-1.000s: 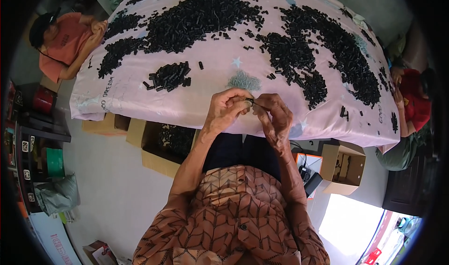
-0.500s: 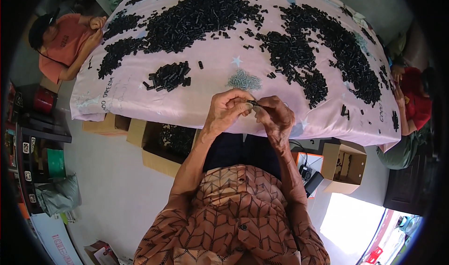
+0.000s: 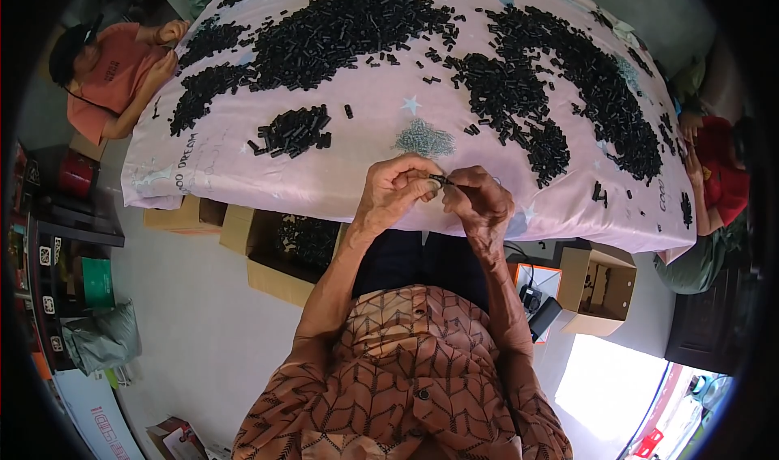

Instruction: Assembling small plastic components at a workshop table.

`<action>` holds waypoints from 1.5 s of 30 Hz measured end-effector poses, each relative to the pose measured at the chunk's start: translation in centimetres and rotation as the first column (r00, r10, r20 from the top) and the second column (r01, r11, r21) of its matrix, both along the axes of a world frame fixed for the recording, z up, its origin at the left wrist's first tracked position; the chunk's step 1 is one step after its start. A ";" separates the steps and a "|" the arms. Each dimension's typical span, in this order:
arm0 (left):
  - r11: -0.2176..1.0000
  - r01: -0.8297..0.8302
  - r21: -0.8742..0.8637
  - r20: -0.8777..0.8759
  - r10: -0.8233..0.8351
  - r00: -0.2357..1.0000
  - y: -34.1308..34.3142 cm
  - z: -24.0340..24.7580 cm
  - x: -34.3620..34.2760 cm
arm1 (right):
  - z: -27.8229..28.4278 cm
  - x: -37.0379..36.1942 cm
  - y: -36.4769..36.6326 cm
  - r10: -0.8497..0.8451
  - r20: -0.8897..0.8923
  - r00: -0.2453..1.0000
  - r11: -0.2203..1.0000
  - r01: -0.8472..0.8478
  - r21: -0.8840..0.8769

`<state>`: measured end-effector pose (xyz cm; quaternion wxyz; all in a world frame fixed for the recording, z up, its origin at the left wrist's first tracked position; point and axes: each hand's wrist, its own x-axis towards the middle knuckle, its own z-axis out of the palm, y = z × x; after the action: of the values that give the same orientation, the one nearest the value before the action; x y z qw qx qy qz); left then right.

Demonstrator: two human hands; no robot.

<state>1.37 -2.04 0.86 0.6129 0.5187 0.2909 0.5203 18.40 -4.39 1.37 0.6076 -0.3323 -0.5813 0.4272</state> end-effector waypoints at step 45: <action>0.998 -0.048 0.048 -0.076 0.051 0.996 0.4 0.4 -0.1 | 0.1 -0.4 0.2 0.010 -0.002 1.000 0.998 -0.010 0.057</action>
<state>1.23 -1.60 1.25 0.5759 0.5451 0.3150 0.5215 18.02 -4.20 1.47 0.6154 -0.3116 -0.5942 0.4137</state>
